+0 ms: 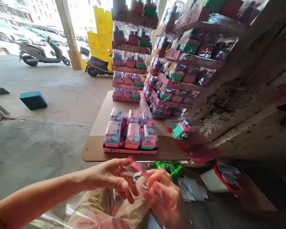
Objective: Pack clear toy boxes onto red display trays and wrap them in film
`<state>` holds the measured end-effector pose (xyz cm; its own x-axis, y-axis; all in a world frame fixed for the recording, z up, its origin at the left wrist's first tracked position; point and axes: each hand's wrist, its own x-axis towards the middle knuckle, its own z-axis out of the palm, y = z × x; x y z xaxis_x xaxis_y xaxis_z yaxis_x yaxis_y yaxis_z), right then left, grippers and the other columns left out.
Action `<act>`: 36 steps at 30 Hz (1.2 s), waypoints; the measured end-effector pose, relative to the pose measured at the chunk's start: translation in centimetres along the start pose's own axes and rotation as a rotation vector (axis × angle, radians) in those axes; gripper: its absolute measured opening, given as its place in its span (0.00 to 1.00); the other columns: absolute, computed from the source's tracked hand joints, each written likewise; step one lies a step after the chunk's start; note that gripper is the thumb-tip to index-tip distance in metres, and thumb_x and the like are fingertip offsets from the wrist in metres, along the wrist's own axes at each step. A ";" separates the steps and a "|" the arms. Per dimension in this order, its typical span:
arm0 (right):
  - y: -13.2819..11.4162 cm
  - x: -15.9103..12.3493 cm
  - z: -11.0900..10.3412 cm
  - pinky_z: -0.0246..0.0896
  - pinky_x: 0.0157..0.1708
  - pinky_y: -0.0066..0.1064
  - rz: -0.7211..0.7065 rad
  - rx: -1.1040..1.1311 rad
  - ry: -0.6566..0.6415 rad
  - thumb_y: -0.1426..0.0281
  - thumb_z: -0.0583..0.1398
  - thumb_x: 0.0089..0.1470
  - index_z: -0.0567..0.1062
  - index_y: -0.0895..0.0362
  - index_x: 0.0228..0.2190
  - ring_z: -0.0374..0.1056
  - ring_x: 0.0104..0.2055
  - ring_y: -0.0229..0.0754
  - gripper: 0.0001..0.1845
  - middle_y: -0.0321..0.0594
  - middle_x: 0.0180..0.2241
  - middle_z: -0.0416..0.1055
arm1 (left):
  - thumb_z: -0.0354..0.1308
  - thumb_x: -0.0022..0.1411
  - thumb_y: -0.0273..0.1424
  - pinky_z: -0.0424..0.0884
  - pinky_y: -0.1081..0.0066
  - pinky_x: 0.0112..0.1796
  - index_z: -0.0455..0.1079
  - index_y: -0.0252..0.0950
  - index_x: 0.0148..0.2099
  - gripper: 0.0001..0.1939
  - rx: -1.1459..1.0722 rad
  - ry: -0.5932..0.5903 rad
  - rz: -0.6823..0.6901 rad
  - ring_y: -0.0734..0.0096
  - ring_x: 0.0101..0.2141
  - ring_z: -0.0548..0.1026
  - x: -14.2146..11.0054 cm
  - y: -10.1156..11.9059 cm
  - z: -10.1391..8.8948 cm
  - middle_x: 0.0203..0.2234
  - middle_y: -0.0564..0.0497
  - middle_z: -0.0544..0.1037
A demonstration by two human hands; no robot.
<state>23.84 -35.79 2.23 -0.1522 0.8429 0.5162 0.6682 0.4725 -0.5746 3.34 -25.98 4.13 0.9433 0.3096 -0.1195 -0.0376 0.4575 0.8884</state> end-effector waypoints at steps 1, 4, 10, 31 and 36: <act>0.4 -0.8 0.2 0.62 0.42 0.35 0.103 0.032 -0.035 0.62 0.57 0.55 0.70 0.54 0.19 0.69 0.32 0.41 0.15 0.34 0.22 0.69 | 0.66 0.48 0.44 0.70 0.75 0.30 0.66 0.36 0.42 0.24 -0.002 0.039 -0.008 0.70 0.29 0.79 0.4 -0.9 -0.1 0.30 0.49 0.80; 1.8 -3.0 0.6 0.61 0.27 0.29 0.469 0.091 -0.139 0.55 0.56 0.54 0.66 0.56 0.15 0.62 0.23 0.36 0.23 0.33 0.18 0.63 | 0.65 0.47 0.49 0.68 0.77 0.27 0.64 0.34 0.33 0.24 -0.007 0.160 -0.049 0.70 0.27 0.78 1.9 -2.9 -0.9 0.27 0.48 0.79; 4.1 -2.7 0.7 0.64 0.30 0.32 0.390 -0.277 0.226 0.50 0.58 0.50 0.71 0.56 0.31 0.67 0.31 0.43 0.21 0.40 0.29 0.69 | 0.55 0.54 0.54 0.66 0.76 0.26 0.65 0.34 0.35 0.26 0.019 0.216 -0.080 0.67 0.28 0.79 5.1 -5.0 -2.9 0.28 0.44 0.81; 5.1 3.8 3.3 0.57 0.25 0.26 0.498 0.365 -0.098 0.58 0.59 0.53 0.76 0.56 0.23 0.63 0.27 0.36 0.16 0.37 0.24 0.66 | 0.41 0.68 0.41 0.70 0.74 0.39 0.73 0.31 0.46 0.24 0.727 -0.075 0.038 0.66 0.38 0.78 5.4 -1.3 -4.4 0.39 0.42 0.80; 5.0 3.1 4.7 0.54 0.25 0.26 0.639 0.643 0.034 0.59 0.61 0.49 0.70 0.58 0.17 0.56 0.24 0.33 0.18 0.33 0.21 0.60 | 0.42 0.67 0.37 0.70 0.75 0.38 0.74 0.31 0.44 0.21 0.760 -0.059 0.051 0.66 0.38 0.78 5.8 -2.2 -4.5 0.38 0.44 0.81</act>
<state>23.30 -29.57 -2.07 0.1362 0.9906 -0.0103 0.0810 -0.0215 -0.9965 7.40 -21.49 -0.53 0.9635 0.2597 -0.0649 0.1351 -0.2624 0.9554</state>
